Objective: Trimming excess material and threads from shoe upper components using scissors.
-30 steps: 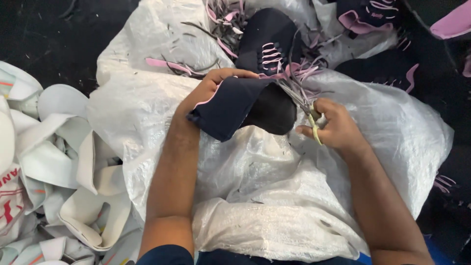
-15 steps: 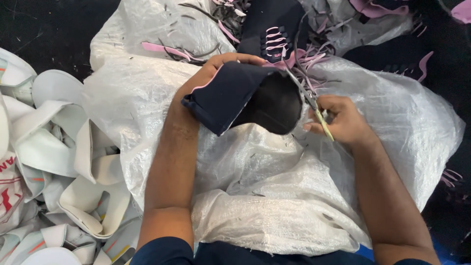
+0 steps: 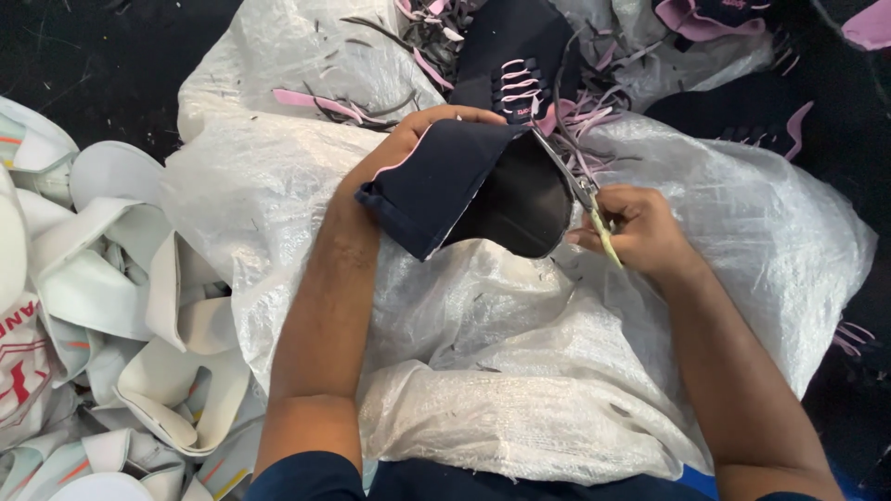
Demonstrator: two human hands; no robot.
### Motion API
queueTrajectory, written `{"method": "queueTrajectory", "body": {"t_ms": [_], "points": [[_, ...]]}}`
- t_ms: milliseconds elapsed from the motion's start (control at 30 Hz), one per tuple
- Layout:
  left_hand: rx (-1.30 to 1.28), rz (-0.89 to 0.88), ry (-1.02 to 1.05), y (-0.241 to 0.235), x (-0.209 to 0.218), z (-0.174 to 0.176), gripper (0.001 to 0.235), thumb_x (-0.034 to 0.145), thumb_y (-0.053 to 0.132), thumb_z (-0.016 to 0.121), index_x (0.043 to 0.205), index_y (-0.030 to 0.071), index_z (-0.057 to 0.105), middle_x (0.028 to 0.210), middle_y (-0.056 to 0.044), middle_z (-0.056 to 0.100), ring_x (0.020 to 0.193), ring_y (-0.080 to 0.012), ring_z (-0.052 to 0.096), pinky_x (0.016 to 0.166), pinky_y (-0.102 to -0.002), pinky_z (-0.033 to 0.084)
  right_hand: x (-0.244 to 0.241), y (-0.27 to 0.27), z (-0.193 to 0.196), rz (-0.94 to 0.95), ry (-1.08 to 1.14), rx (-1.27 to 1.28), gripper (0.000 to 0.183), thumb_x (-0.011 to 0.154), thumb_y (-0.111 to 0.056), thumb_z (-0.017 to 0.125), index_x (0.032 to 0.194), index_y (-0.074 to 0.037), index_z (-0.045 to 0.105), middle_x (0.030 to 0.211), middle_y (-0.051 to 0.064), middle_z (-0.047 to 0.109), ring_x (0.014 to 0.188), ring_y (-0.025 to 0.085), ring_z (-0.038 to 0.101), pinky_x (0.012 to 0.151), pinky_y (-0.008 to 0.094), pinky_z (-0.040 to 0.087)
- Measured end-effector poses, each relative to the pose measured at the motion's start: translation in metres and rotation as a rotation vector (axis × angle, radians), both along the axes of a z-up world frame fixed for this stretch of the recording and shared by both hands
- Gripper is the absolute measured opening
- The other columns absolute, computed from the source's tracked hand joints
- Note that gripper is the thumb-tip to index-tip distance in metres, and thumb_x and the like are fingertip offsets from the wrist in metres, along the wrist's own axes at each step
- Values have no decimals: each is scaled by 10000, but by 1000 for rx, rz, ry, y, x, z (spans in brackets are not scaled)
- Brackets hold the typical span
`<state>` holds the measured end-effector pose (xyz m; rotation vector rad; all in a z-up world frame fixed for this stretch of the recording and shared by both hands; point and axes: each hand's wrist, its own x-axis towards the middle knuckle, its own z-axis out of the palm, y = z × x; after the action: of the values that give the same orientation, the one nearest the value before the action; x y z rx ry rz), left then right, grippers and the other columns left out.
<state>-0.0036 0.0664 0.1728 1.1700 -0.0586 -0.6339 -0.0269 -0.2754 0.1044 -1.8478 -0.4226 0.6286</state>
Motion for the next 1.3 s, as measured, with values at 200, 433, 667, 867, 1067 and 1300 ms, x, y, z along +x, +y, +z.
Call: {"method": "queueTrajectory", "body": {"t_ms": [200, 433, 667, 867, 1067, 1300], "points": [[91, -167, -342, 11, 8, -52, 385, 1044, 149, 699, 1391, 0, 626, 1363, -62, 676, 1243, -128, 630, 1097, -266, 501, -7, -7, -24, 18, 251, 258, 303, 731, -134, 896, 847, -40, 633, 838, 6, 533, 748, 67, 524, 630, 272, 428], [54, -47, -195, 3, 3, -51, 340, 1044, 106, 709, 1371, 19, 680, 1331, -80, 714, 1200, -140, 683, 1066, -281, 543, -8, -2, -24, -159, 174, 48, 125, 843, -65, 800, 806, -37, 684, 740, -4, 626, 652, 59, 572, 568, 233, 465], [991, 513, -1173, -31, -6, -27, 481, 887, 123, 812, 1337, 234, 684, 1416, -77, 641, 1248, -220, 639, 1077, -394, 483, 2, -14, -45, -418, 182, 150, 229, 927, -242, 822, 903, -49, 700, 794, 19, 659, 704, 78, 590, 633, 235, 463], [1014, 35, -1377, -82, -33, -37, 551, 762, 361, 878, 1292, 332, 733, 1482, -5, 593, 1329, -194, 561, 1117, -396, 393, 8, 5, -7, -323, 269, 590, 504, 916, -511, 748, 1196, -111, 624, 1146, -14, 684, 1033, 69, 654, 858, 222, 516], [1019, -163, -1276, -99, -34, -48, 539, 787, 313, 884, 1296, 332, 707, 1551, 18, 489, 1460, -214, 432, 1215, -422, 321, -1, 20, -23, -596, 380, 641, 356, 946, -96, 707, 1278, 6, 628, 1200, 63, 685, 1060, 158, 666, 925, 301, 538], [830, 356, -903, -89, -13, -58, 954, 833, 415, 922, 1510, -46, 432, 1567, -227, 435, 1490, -340, 404, 1267, -440, 308, 9, 10, -39, -545, 416, 711, 404, 904, -40, 665, 1305, -10, 623, 1145, 46, 695, 974, 131, 653, 789, 266, 484]]}}
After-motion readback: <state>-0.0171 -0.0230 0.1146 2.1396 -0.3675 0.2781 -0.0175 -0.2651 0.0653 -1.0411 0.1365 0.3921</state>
